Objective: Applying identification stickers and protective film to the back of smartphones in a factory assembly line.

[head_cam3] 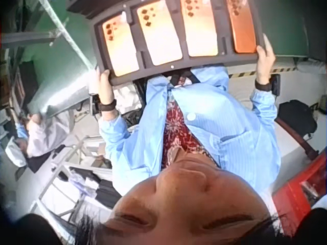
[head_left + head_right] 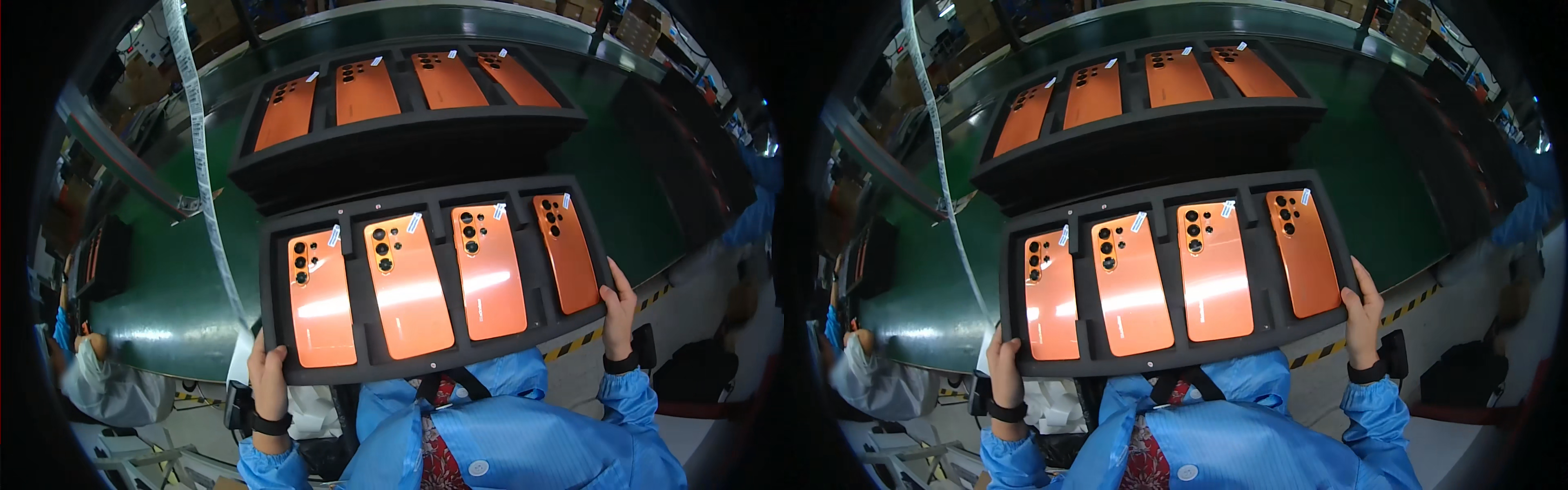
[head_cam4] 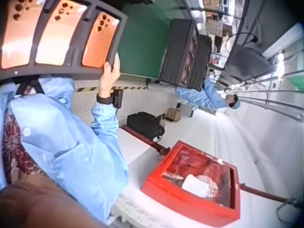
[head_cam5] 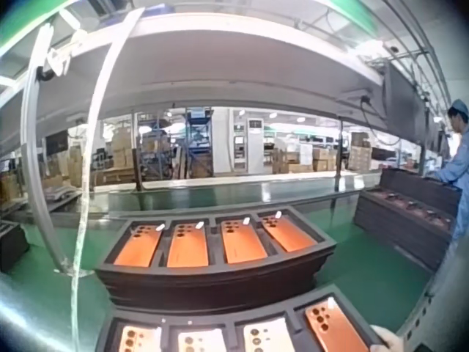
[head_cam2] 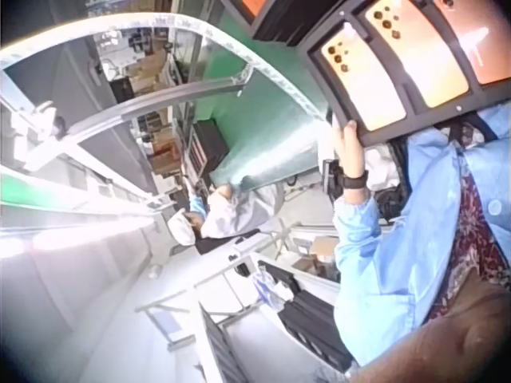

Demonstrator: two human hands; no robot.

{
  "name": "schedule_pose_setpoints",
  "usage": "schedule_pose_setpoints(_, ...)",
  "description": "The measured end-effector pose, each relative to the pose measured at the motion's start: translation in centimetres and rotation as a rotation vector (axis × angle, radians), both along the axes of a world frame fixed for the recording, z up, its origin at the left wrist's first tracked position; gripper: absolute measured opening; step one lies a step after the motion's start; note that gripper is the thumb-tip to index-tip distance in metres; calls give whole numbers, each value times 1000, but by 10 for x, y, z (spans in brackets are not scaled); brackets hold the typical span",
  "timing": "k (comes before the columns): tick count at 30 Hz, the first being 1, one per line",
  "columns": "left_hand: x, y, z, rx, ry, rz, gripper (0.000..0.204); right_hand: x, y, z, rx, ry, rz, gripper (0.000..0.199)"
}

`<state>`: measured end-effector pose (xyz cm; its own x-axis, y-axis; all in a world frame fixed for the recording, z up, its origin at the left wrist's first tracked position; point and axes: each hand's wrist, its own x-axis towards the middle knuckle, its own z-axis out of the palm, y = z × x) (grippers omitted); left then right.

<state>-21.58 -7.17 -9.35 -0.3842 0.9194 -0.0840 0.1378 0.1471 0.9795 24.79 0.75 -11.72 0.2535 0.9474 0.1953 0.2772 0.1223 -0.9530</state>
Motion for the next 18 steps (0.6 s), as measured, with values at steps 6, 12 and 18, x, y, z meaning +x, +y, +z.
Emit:
schedule_pose_setpoints(6,-2,1,-1,53,318,35,44,-2,19,0,9,-85,21,47)
schedule_pose_setpoints(12,2,13,3,-15,519,30,46,-2,34,3,26,-209,23,44)
schedule_pose_setpoints(18,3,13,-8,46,518,51,46,1,40,4,4,-320,32,43)
